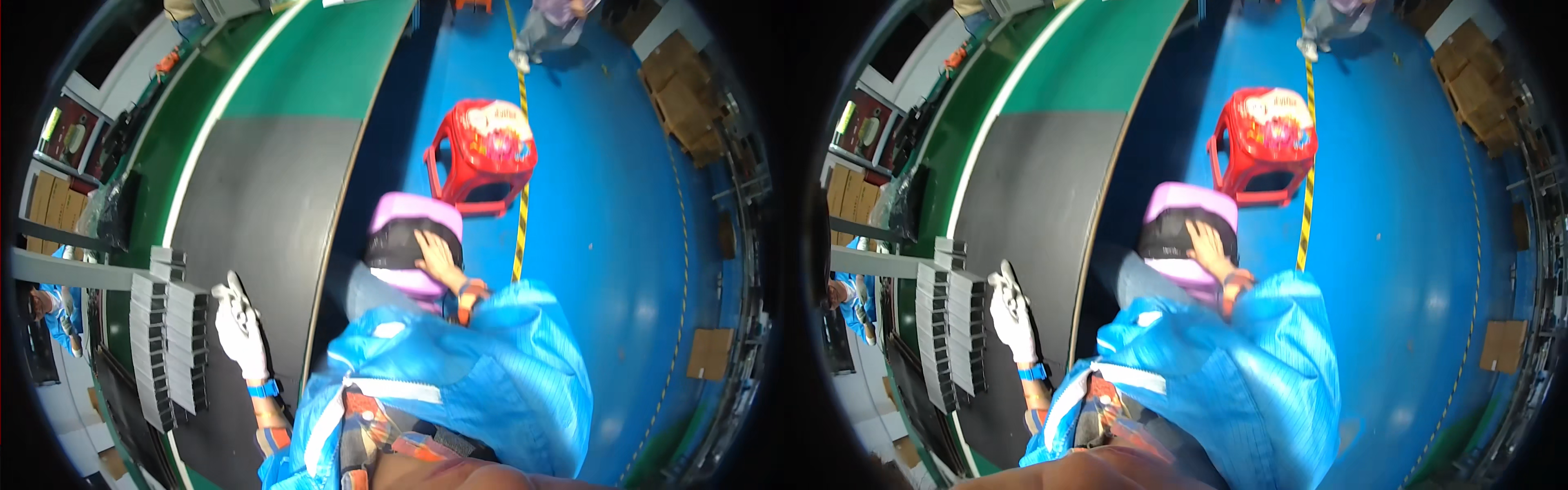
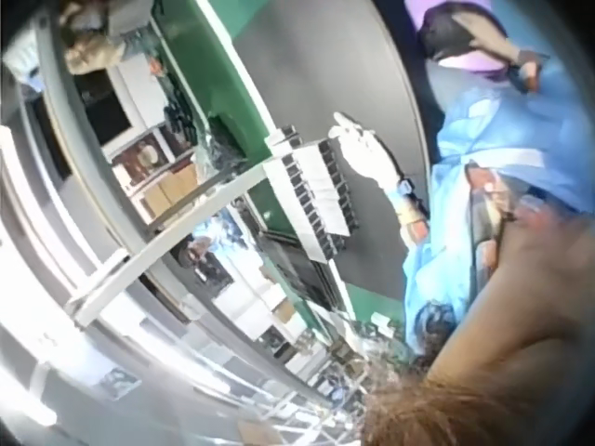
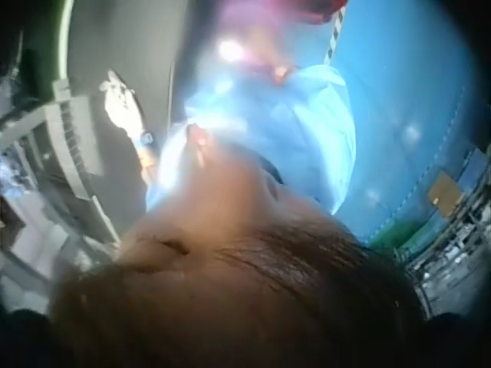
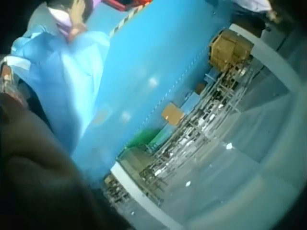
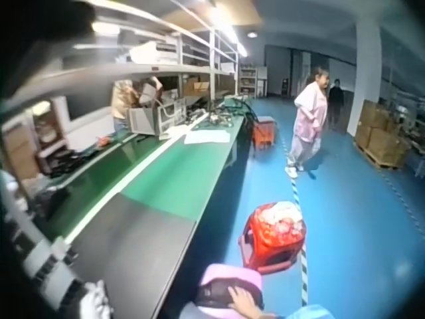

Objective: Assembling and inspecting electronic circuit board components at a factory workstation.

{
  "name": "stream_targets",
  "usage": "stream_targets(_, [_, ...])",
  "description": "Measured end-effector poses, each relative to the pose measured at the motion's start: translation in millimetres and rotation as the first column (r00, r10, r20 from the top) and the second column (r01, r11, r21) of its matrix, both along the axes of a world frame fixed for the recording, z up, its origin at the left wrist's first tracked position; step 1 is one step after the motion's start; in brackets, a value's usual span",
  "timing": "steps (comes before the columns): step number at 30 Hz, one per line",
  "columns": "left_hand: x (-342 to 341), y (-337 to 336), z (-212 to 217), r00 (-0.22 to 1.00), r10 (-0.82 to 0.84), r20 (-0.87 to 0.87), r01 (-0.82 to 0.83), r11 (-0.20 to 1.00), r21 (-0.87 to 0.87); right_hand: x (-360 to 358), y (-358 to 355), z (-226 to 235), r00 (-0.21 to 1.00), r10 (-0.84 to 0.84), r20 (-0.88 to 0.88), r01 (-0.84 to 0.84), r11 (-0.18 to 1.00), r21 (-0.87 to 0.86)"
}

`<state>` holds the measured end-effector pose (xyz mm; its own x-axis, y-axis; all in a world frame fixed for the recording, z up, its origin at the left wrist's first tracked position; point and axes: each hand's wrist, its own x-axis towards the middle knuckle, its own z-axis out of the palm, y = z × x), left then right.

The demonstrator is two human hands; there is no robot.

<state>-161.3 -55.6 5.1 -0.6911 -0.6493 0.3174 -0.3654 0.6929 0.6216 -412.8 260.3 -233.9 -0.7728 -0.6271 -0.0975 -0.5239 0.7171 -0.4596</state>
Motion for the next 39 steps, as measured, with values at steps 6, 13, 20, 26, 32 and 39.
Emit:
stream_targets(6, [-15, -3, -3, 0.889, 0.327, -0.319, 0.070, 0.592, 0.803, 3, -10, 14, 0.998, -0.055, -0.014, 0.054, 0.998, -0.044])
stream_targets(13, [-7, -3, -12, 0.979, 0.054, -0.194, 0.020, 0.933, 0.359, 15, -17, -2, 0.994, -0.007, -0.107, 0.013, 0.998, 0.054])
stream_targets(20, [11, -28, -33, 0.971, 0.074, -0.226, 0.056, 0.852, 0.521, 15, -17, -2, 0.992, -0.004, -0.128, 0.012, 0.998, 0.059])
stream_targets(26, [-9, 1, -11, 0.991, -0.018, -0.129, 0.066, 0.923, 0.379, 16, -12, -9, 0.993, -0.022, -0.115, 0.029, 0.998, 0.058])
stream_targets(32, [-12, -13, -11, 0.787, 0.360, -0.500, 0.475, 0.163, 0.865, 7, -11, -7, 0.988, 0.022, -0.153, -0.022, 1.000, 0.002])
stream_targets(39, [-12, -13, -15, 0.819, 0.361, -0.447, 0.387, 0.227, 0.894, 2, -17, -7, 0.988, -0.056, -0.146, 0.056, 0.998, -0.005])
